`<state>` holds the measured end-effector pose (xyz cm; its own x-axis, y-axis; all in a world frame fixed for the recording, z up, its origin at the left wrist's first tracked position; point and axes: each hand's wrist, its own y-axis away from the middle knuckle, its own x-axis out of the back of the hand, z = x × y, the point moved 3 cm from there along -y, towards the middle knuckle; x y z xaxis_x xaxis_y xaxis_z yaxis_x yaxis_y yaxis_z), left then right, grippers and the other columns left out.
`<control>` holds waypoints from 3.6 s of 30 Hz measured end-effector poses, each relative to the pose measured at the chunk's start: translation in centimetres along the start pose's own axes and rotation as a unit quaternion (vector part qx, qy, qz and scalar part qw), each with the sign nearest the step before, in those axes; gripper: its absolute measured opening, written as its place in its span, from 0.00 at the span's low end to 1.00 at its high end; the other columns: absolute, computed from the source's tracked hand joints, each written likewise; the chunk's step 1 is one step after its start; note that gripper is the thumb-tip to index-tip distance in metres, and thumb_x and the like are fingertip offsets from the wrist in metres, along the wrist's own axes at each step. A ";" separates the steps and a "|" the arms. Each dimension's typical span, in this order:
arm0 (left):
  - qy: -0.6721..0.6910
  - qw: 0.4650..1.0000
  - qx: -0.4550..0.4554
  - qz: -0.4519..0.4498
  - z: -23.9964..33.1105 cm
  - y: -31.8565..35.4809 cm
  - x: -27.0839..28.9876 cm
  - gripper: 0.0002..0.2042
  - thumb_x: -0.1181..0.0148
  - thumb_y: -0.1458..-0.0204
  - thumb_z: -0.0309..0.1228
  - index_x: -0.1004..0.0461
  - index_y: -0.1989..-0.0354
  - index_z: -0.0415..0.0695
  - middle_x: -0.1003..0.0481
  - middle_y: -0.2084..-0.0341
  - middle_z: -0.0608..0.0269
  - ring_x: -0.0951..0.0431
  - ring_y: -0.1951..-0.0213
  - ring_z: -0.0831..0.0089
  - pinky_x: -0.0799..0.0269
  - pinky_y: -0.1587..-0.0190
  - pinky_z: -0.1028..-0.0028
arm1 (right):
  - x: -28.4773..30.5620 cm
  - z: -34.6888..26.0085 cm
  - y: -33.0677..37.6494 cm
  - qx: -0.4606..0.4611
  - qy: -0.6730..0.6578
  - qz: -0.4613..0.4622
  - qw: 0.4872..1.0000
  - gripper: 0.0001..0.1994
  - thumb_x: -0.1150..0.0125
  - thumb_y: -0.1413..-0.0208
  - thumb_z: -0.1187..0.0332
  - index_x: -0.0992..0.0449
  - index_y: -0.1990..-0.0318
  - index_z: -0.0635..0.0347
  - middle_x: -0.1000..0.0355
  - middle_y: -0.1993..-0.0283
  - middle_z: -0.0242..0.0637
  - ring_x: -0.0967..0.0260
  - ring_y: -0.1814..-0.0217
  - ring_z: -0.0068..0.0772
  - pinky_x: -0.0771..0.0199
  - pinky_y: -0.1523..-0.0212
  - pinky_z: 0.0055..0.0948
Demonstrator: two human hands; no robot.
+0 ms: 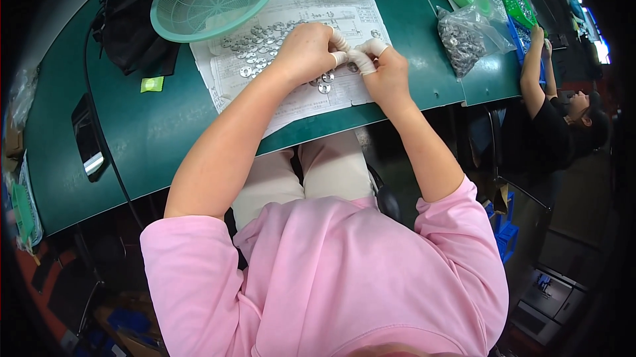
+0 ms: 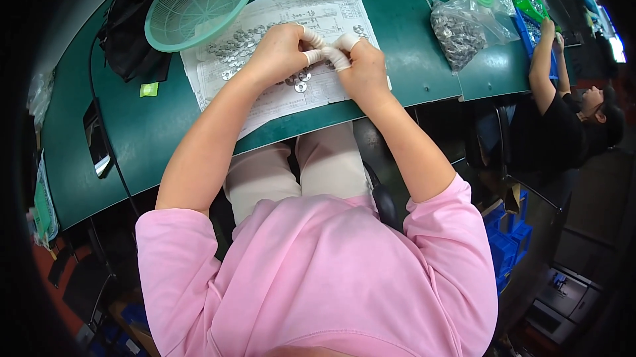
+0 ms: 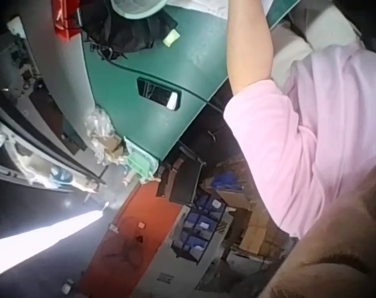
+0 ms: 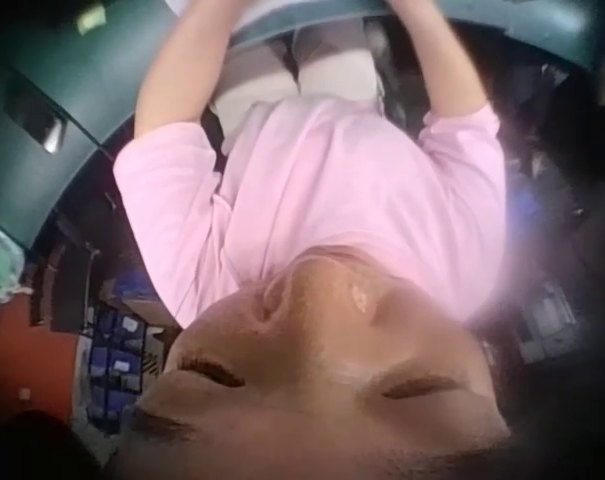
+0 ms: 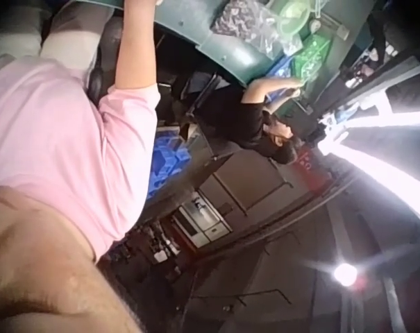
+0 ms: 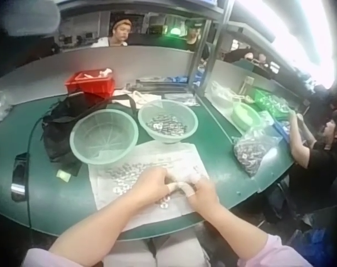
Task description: Inspecting and sorting small metal washers or hardware components at a manual workstation.
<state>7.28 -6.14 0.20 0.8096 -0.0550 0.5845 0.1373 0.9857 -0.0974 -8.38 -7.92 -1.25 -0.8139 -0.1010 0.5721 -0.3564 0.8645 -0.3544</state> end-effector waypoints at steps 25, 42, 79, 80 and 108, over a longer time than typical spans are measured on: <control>0.058 0.998 0.037 -0.012 -0.3 0.0 -0.2 0.10 0.33 0.59 0.32 0.21 0.70 0.40 0.23 0.81 0.61 0.25 0.80 0.76 0.30 0.75 0.75 | 0.1 1.0 0.6 -0.072 -0.135 0.006 0.988 0.06 0.37 0.49 0.71 0.25 0.70 0.64 0.27 0.76 0.33 0.32 0.76 0.20 0.31 0.74 0.21; 0.053 0.998 0.040 0.010 -0.4 -0.3 -0.1 0.08 0.38 0.58 0.26 0.21 0.67 0.41 0.23 0.80 0.62 0.25 0.79 0.77 0.30 0.75 0.76 | -0.2 0.0 0.4 0.019 -0.001 -0.013 1.000 0.06 0.34 0.53 0.70 0.25 0.71 0.60 0.27 0.76 0.39 0.29 0.75 0.32 0.30 0.73 0.27; -0.013 0.999 -0.021 -0.041 1.4 0.6 -0.5 0.10 0.34 0.63 0.30 0.19 0.69 0.45 0.24 0.78 0.54 0.26 0.70 0.63 0.30 0.63 0.66 | 1.6 1.0 1.3 -0.096 -0.148 0.065 0.982 0.06 0.38 0.46 0.69 0.27 0.70 0.61 0.30 0.76 0.25 0.38 0.78 0.13 0.38 0.77 0.15; 0.031 0.997 0.018 -0.062 1.2 0.6 -0.4 0.09 0.34 0.63 0.30 0.19 0.70 0.45 0.25 0.79 0.54 0.26 0.71 0.63 0.30 0.64 0.67 | 1.6 0.8 1.3 -0.097 -0.148 0.065 0.982 0.06 0.38 0.46 0.69 0.27 0.70 0.61 0.30 0.76 0.25 0.38 0.78 0.13 0.38 0.77 0.15; -0.075 0.996 -0.057 -0.009 0.3 0.0 -0.2 0.09 0.33 0.61 0.32 0.19 0.70 0.45 0.25 0.74 0.54 0.27 0.70 0.62 0.30 0.65 0.67 | 0.5 -0.4 0.8 0.053 0.067 0.010 0.996 0.07 0.34 0.52 0.70 0.26 0.71 0.63 0.30 0.77 0.38 0.33 0.78 0.28 0.33 0.75 0.26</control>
<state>6.89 -6.10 0.32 0.7132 -0.0405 0.6997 0.2225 0.9598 -0.1712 -8.94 -7.06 -0.98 -0.7550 -0.0117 0.6556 -0.3929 0.8085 -0.4381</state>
